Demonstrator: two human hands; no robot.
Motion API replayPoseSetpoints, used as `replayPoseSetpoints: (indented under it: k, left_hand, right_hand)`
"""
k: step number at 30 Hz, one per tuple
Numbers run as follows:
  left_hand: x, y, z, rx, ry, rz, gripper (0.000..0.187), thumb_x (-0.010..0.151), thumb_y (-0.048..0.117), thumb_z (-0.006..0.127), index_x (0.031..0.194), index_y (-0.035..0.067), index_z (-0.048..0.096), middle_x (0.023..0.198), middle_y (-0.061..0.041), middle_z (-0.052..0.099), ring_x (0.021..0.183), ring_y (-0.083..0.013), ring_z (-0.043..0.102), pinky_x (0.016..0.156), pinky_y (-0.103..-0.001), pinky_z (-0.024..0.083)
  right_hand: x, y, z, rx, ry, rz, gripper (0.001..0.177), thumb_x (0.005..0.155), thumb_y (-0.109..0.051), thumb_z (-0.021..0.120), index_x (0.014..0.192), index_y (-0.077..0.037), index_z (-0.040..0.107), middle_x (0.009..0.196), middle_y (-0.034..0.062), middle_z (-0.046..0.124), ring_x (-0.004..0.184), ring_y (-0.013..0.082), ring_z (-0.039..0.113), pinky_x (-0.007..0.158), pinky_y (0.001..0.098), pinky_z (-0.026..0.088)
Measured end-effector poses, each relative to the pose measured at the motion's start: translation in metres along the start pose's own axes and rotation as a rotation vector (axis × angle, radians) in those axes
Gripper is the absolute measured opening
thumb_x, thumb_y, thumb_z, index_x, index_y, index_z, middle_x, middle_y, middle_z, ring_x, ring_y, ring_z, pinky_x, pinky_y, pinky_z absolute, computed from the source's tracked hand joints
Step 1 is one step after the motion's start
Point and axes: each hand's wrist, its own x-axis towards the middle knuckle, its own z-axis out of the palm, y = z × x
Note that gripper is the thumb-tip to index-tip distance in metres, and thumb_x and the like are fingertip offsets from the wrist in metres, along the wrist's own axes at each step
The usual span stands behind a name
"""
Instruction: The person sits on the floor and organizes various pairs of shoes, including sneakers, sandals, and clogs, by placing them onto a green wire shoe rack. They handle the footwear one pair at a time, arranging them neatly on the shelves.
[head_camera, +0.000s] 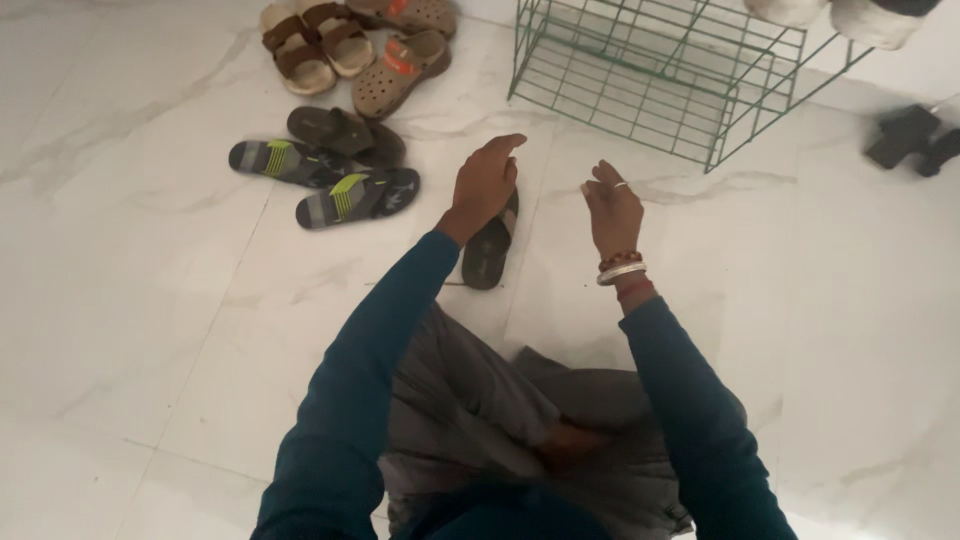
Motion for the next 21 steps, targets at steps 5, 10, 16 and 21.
replayPoseSetpoints:
  k: [5,10,16,21]
  left_hand:
    - [-0.022,-0.029,0.008,-0.009,0.014,-0.028,0.033,0.094,0.009,0.058,0.126,0.013,0.066,0.125,-0.012,0.070,0.110,-0.0367,0.066,0.094,-0.047,0.053]
    - [-0.033,-0.057,0.015,0.030,-0.155,-0.205,0.028,0.093,0.012,0.060,0.120,0.013,0.069,0.114,-0.013,0.073,0.106,-0.0365,0.067,0.092,-0.048,0.053]
    - [-0.045,-0.107,0.032,0.046,-0.191,-0.219,0.025,0.092,0.015,0.062,0.116,0.013,0.070,0.113,-0.013,0.073,0.103,-0.0374,0.067,0.087,-0.049,0.054]
    - [-0.051,-0.146,0.059,0.079,-0.203,-0.275,0.030,0.092,0.015,0.061,0.121,0.014,0.068,0.123,-0.010,0.070,0.115,-0.0336,0.063,0.097,-0.047,0.052]
  right_hand:
    - [-0.018,0.005,0.038,0.020,-0.076,0.025,0.044,0.096,-0.015,0.073,0.137,-0.001,0.063,0.122,0.0155,0.075,0.110,0.0254,0.075,0.094,0.0348,0.058]
    - [-0.033,0.022,0.073,0.020,-0.136,0.020,0.042,0.096,-0.015,0.073,0.135,-0.001,0.064,0.121,0.0153,0.075,0.111,0.0259,0.075,0.095,0.0345,0.058]
    - [-0.041,0.043,0.101,-0.151,-0.221,0.011,0.037,0.096,-0.016,0.075,0.129,-0.002,0.069,0.119,0.0158,0.076,0.106,0.0282,0.075,0.092,0.0365,0.057]
    - [-0.046,0.062,0.121,-0.106,-0.260,0.062,0.038,0.096,-0.014,0.073,0.131,-0.001,0.067,0.120,0.0157,0.075,0.106,0.0264,0.075,0.091,0.0351,0.059]
